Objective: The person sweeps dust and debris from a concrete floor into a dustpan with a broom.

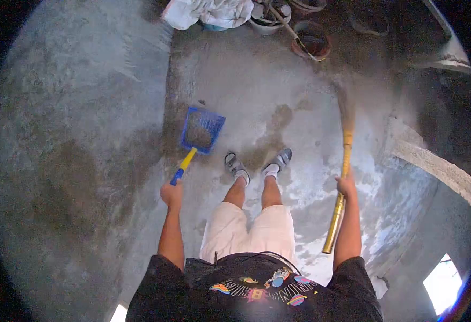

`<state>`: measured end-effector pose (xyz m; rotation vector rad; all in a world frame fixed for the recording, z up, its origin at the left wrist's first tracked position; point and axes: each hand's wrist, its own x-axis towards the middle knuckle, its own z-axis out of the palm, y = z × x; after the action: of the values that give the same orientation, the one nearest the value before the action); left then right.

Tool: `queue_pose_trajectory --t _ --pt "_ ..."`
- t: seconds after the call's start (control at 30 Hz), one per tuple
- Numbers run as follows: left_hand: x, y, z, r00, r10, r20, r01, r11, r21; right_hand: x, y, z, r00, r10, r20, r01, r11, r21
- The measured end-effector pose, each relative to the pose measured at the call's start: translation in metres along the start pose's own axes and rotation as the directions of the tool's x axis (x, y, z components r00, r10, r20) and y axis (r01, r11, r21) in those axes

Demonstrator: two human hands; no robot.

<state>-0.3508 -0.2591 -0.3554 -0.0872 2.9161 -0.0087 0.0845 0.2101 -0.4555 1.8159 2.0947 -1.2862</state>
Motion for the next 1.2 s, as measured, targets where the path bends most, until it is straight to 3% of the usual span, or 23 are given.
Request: queue_pose_trajectory --t 0.03,0.1,0.2,0.3,0.33,0.4,0.47,0.53,0.57,0.63,0.77,0.8,0.87,0.97,1.0,1.03,1.07,1.1,1.13,1.17,1.2 --pt "-0.010 -0.013 -0.003 0.999 -0.022 -0.031 0.021 1.000 -0.017 0.024 0.047 0.037 0.983 -0.183 -0.025 0.180 0.979 -0.093" --pt "-0.029 -0.029 0.004 0.996 -0.062 -0.061 0.059 0.997 -0.055 -0.017 -0.028 0.061 0.953 0.177 0.247 -0.151 0.981 -0.123" --pt "-0.039 -0.061 0.018 0.987 -0.149 -0.053 0.142 0.983 -0.114 -0.102 -0.064 0.117 0.922 -0.030 0.385 0.127 0.965 -0.229" --pt "-0.027 -0.101 0.045 0.993 -0.082 -0.082 0.075 0.994 -0.085 -0.183 -0.111 0.142 0.832 -0.210 0.514 0.334 0.928 -0.162" --pt "-0.023 -0.103 0.047 0.989 -0.111 -0.097 0.104 0.992 -0.066 -0.198 -0.127 0.144 0.825 -0.214 0.523 0.350 0.920 -0.177" --pt "-0.015 -0.112 0.049 0.981 -0.161 -0.106 0.155 0.986 -0.058 -0.220 -0.156 0.145 0.733 -0.045 0.678 0.307 0.912 -0.272" --pt "-0.008 -0.126 0.047 0.965 -0.260 0.027 0.261 0.962 -0.076 -0.240 -0.183 0.132 0.758 -0.076 0.648 0.325 0.905 -0.274" --pt "-0.001 -0.148 0.056 0.963 -0.267 0.024 0.268 0.963 -0.032 -0.246 -0.193 0.137 0.805 -0.066 0.590 0.258 0.934 -0.247" --pt "0.002 -0.157 0.060 0.966 -0.258 0.020 0.258 0.966 0.016 -0.243 -0.220 0.135 0.825 -0.149 0.546 0.316 0.922 -0.225" --pt "0.007 -0.163 0.062 0.959 -0.283 0.021 0.282 0.959 0.039 -0.213 -0.230 0.145 0.802 -0.359 0.478 0.474 0.869 -0.143" --pt "0.020 -0.149 0.052 0.932 -0.344 0.112 0.344 0.939 0.020 -0.127 -0.287 0.199 0.789 -0.435 0.433 0.515 0.853 -0.082" --pt "0.024 -0.144 0.049 0.928 -0.355 0.111 0.356 0.934 0.017 -0.104 -0.295 0.220 0.788 -0.417 0.453 0.531 0.833 -0.157" --pt "0.034 -0.134 0.045 0.942 -0.316 0.117 0.316 0.949 0.015 -0.083 -0.278 0.261 0.785 -0.403 0.470 0.550 0.803 -0.230" --pt "0.048 -0.131 0.057 0.939 -0.314 0.140 0.311 0.949 0.043 -0.101 -0.212 0.323 0.640 -0.504 0.580 0.736 0.619 -0.274" --pt "0.051 -0.125 0.050 0.939 -0.317 0.137 0.314 0.948 0.038 -0.141 -0.218 0.313 0.661 -0.321 0.678 0.666 0.668 -0.332" --pt "0.054 -0.118 0.038 0.918 -0.341 0.202 0.350 0.937 -0.008 -0.182 -0.231 0.299 0.673 -0.271 0.688 0.652 0.657 -0.378" --pt "0.059 -0.115 0.030 0.894 -0.360 0.267 0.387 0.921 -0.053 -0.243 -0.269 0.270 0.707 -0.233 0.667 0.534 0.795 -0.288" --pt "0.064 -0.118 0.032 0.894 -0.362 0.264 0.389 0.919 -0.057 -0.248 -0.247 0.266 0.625 -0.112 0.773 0.544 0.773 -0.328" --pt "0.069 -0.123 0.037 0.894 -0.343 0.288 0.366 0.930 -0.030 -0.249 -0.194 0.261 0.483 -0.287 0.827 0.761 0.605 -0.234" --pt "0.075 -0.128 0.042 0.893 -0.324 0.312 0.341 0.940 -0.003 -0.272 -0.208 0.249 0.524 -0.062 0.850 0.691 0.614 -0.381" --pt "0.079 -0.132 0.043 0.891 -0.330 0.313 0.348 0.937 -0.004 -0.291 -0.214 0.236 0.564 -0.110 0.818 0.668 0.643 -0.374"
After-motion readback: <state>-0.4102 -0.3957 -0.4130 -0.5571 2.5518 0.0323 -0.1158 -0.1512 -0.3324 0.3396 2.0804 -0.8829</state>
